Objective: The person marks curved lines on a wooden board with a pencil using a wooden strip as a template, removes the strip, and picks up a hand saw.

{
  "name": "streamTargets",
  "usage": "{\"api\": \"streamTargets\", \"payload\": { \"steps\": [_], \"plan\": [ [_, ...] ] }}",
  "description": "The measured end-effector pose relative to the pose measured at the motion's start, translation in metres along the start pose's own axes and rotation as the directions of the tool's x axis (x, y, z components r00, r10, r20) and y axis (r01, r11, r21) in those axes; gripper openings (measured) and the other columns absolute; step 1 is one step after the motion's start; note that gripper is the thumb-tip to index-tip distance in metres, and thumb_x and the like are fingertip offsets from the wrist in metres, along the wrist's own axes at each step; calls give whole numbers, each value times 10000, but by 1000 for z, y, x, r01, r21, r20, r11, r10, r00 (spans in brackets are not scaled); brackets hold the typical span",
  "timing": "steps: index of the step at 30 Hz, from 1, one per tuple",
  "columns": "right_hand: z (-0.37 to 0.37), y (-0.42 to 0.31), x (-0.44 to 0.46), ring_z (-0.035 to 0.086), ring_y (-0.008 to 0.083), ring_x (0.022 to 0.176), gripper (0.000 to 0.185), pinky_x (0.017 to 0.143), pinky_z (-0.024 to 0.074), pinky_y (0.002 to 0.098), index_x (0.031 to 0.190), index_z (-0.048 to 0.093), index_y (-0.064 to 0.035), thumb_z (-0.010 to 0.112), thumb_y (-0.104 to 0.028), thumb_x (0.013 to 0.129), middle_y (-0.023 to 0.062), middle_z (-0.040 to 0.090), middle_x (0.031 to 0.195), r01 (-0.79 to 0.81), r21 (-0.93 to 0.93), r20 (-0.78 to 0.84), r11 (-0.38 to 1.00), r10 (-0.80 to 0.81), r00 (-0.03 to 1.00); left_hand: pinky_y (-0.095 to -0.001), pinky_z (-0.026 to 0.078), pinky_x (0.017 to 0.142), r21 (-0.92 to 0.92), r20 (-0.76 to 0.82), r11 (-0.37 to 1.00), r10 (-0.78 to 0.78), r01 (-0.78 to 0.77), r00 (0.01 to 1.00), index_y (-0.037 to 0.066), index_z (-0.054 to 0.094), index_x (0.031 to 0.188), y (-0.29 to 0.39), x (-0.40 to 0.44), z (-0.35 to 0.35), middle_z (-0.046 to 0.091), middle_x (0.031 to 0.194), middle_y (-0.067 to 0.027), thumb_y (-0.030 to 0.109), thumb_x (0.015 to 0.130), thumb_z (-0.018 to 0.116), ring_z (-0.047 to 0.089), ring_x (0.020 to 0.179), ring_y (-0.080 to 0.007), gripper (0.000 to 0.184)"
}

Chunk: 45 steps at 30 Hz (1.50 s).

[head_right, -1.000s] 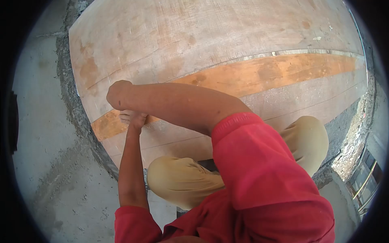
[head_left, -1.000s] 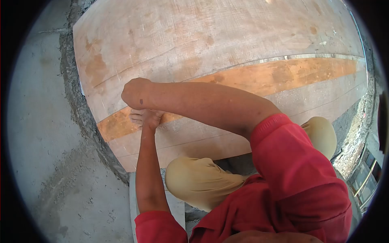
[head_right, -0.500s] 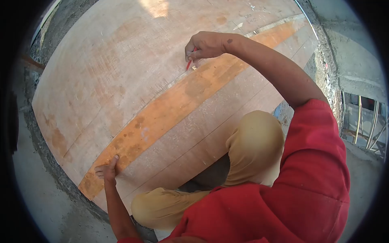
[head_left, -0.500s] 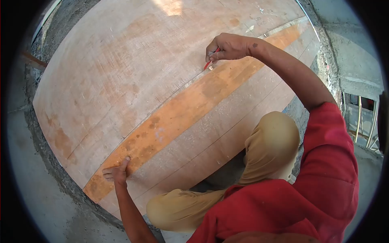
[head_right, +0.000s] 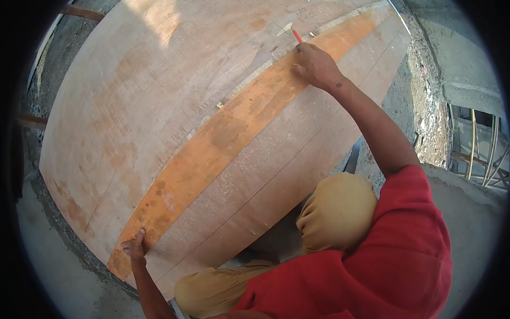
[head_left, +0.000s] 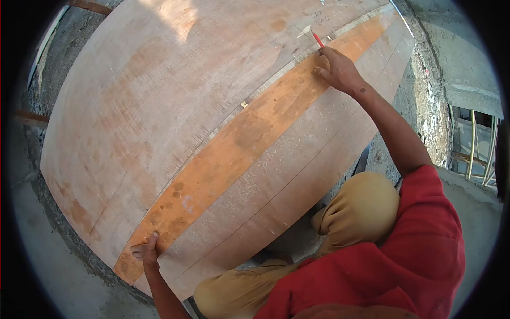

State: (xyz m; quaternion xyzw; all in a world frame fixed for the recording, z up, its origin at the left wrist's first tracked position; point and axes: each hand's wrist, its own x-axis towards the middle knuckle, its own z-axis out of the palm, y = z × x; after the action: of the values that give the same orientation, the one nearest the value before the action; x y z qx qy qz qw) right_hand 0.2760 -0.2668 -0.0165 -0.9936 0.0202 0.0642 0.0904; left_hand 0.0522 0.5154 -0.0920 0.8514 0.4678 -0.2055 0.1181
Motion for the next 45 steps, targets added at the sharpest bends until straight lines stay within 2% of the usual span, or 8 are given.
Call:
{"api": "streamTargets", "payload": {
  "steps": [6, 9, 12, 16, 22, 28, 33, 45],
  "plan": [
    [6, -18, -4, 560, 403, 1282, 762, 1072, 480, 442, 1376, 506, 18, 824, -375, 805, 250, 529, 1424, -51, 11, 173, 999, 48, 984, -506, 384, 1152, 38, 148, 990, -137, 133, 979, -87, 23, 1567, 24, -8, -29, 183, 1585, -265, 584, 588, 930, 351, 1429, -394, 1494],
    [0, -17, 3, 557, 412, 1286, 826, 1076, 482, 442, 1407, 477, 8, 847, -384, 782, 254, 507, 1448, -59, 13, 205, 998, 55, 977, -521, 255, 1226, 70, 53, 945, -322, 318, 945, -74, -45, 1585, 66, -26, -26, -3, 1653, -327, 547, 617, 929, 69, 1544, -464, 1507],
    [0, -17, 3, 559, 412, 1289, 899, 1069, 492, 439, 1457, 436, -20, 866, -394, 761, 259, 500, 1461, -77, 27, 205, 997, 70, 976, -579, 100, 1251, 266, 51, 962, 54, -66, 997, -85, -40, 1588, 188, -126, -5, -94, 1641, -385, 614, 684, 867, -50, 1541, -532, 1458],
    [0, -16, 1, 507, 414, 1330, 919, 1094, 466, 449, 1468, 402, 0, 868, -364, 764, 261, 482, 1452, -96, 100, 219, 990, 72, 973, -591, 37, 1248, -33, 302, 960, 276, -279, 912, -165, -81, 1544, 375, -288, 45, -121, 1614, -420, 658, 655, 879, -114, 1532, -538, 1545],
    [-5, -18, 4, 478, 413, 1365, 933, 1106, 455, 450, 1484, 383, -8, 877, -307, 751, 273, 458, 1480, -119, 121, 244, 985, 87, 966, -613, 63, 1239, -26, 480, 967, -210, 253, 852, -114, -173, 1549, 544, -392, 130, -170, 1626, -385, 777, 432, 908, -157, 1541, -494, 1791],
    [4, 10, -4, 636, 379, 1190, 635, 984, 540, 409, 1372, 540, -39, 812, -249, 838, 244, 629, 1287, -84, 286, 89, 955, 61, 994, -656, 21, 1217, 96, 464, 886, -443, 454, 767, -96, -230, 1538, 576, -389, 133, -201, 1625, -375, 773, 424, 911, -219, 1529, -483, 1817],
    [-64, 12, -3, 764, 272, 900, 214, 783, 586, 346, 1133, 703, -62, 667, -219, 992, 145, 761, 951, -294, 752, 167, 590, 261, 951, -663, 8, 1214, 99, 455, 902, -416, 420, 787, -102, -235, 1534, 578, -389, 136, -209, 1620, -380, 769, 438, 909, -209, 1530, -489, 1808],
    [-59, -46, 47, 692, 128, 849, 308, 804, 553, 285, 1078, 775, -10, 723, -288, 956, 90, 776, 923, -380, 695, 469, 610, 16, 883, -647, 92, 1221, 209, 313, 804, -595, 557, 741, -95, -214, 1547, 574, -370, 187, -182, 1634, -371, 759, 613, 809, -167, 1546, -475, 1627]
  ]
}}
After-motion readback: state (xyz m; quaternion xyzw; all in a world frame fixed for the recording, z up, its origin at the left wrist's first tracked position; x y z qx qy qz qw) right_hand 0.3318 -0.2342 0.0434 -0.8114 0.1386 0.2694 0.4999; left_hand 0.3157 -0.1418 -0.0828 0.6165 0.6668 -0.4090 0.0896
